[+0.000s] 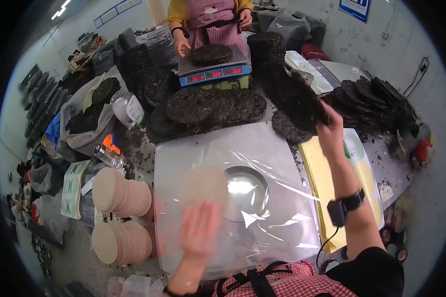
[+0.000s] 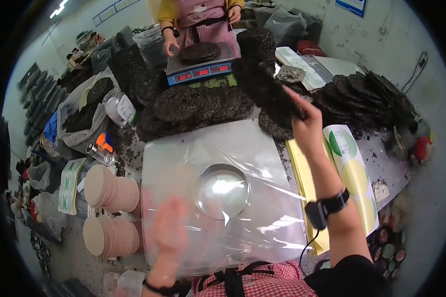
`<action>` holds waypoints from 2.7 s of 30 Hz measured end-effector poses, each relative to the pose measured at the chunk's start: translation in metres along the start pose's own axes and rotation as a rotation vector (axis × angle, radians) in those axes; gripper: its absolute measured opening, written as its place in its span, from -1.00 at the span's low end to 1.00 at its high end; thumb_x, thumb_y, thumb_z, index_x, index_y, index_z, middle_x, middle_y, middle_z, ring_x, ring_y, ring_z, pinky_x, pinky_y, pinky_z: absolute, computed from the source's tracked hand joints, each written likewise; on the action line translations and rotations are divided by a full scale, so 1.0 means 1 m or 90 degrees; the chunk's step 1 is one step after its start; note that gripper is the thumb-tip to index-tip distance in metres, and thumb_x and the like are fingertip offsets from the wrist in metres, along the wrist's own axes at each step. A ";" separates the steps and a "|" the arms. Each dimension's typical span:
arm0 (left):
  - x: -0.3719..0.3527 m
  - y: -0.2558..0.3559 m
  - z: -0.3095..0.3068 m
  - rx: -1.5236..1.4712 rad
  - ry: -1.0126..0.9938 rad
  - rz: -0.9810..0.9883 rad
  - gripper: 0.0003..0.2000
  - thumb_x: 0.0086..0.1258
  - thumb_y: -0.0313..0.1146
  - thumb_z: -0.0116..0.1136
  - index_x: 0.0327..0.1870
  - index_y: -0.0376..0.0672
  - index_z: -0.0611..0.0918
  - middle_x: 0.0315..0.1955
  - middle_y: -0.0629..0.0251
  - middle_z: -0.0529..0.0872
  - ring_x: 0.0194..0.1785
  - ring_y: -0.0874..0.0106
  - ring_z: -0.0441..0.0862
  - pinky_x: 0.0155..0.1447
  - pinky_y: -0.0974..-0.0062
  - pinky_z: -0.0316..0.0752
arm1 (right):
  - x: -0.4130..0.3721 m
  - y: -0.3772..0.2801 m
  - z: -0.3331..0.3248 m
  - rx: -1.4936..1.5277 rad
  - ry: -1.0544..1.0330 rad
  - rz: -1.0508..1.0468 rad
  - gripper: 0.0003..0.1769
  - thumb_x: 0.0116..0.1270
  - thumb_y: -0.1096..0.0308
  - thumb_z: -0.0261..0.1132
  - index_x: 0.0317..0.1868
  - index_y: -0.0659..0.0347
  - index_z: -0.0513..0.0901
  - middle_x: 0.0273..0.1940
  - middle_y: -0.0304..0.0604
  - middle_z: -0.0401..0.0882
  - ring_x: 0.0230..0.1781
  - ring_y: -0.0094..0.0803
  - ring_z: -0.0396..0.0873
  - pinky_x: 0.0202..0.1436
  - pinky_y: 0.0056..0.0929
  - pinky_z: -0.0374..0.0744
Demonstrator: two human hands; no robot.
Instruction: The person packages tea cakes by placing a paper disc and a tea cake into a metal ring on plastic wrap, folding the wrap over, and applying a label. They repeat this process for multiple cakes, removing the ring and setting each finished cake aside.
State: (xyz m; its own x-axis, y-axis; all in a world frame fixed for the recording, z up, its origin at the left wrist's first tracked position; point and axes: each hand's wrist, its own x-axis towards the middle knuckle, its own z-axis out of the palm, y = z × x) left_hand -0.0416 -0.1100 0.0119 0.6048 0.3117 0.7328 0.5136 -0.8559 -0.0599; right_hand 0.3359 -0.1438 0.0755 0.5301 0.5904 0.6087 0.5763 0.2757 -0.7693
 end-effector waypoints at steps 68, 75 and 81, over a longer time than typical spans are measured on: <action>0.014 0.000 0.145 -0.118 -0.494 0.113 -0.26 0.47 0.32 -0.03 0.66 0.41 0.16 0.67 0.12 -0.02 0.70 -0.09 -0.21 0.57 -0.45 -0.34 | -0.177 -0.002 0.052 -0.357 -0.706 -0.139 -0.40 0.26 0.20 0.34 0.35 0.06 0.61 0.47 0.07 0.39 0.57 0.07 0.23 0.66 0.12 0.06; 0.001 0.001 0.155 -0.181 -0.647 0.060 -0.18 0.42 0.41 -0.05 0.67 0.37 0.13 0.68 0.08 -0.05 0.70 -0.08 -0.17 0.60 -0.36 -0.48 | -0.166 0.034 0.048 -0.322 -0.595 -0.152 -0.62 0.37 0.14 0.33 0.01 0.27 0.68 0.25 0.08 0.57 0.53 -0.03 0.32 0.59 -0.06 0.31; 0.001 0.003 0.158 -0.173 -0.632 0.067 -0.13 0.40 0.40 0.00 0.68 0.32 0.08 0.65 0.04 0.04 0.68 -0.07 -0.07 0.60 -0.36 -0.46 | -0.181 0.040 0.060 -0.409 -0.577 -0.137 -0.66 0.37 0.20 0.28 0.01 0.27 0.56 0.27 0.07 0.55 0.54 -0.01 0.29 0.62 -0.04 0.26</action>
State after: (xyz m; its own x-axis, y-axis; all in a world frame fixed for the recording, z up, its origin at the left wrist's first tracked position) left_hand 0.0562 -0.0469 -0.0948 0.9315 0.3247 -0.1639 0.3492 -0.9243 0.1538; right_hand 0.2255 -0.1948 -0.0770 -0.1149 0.9819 0.1503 0.9524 0.1519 -0.2643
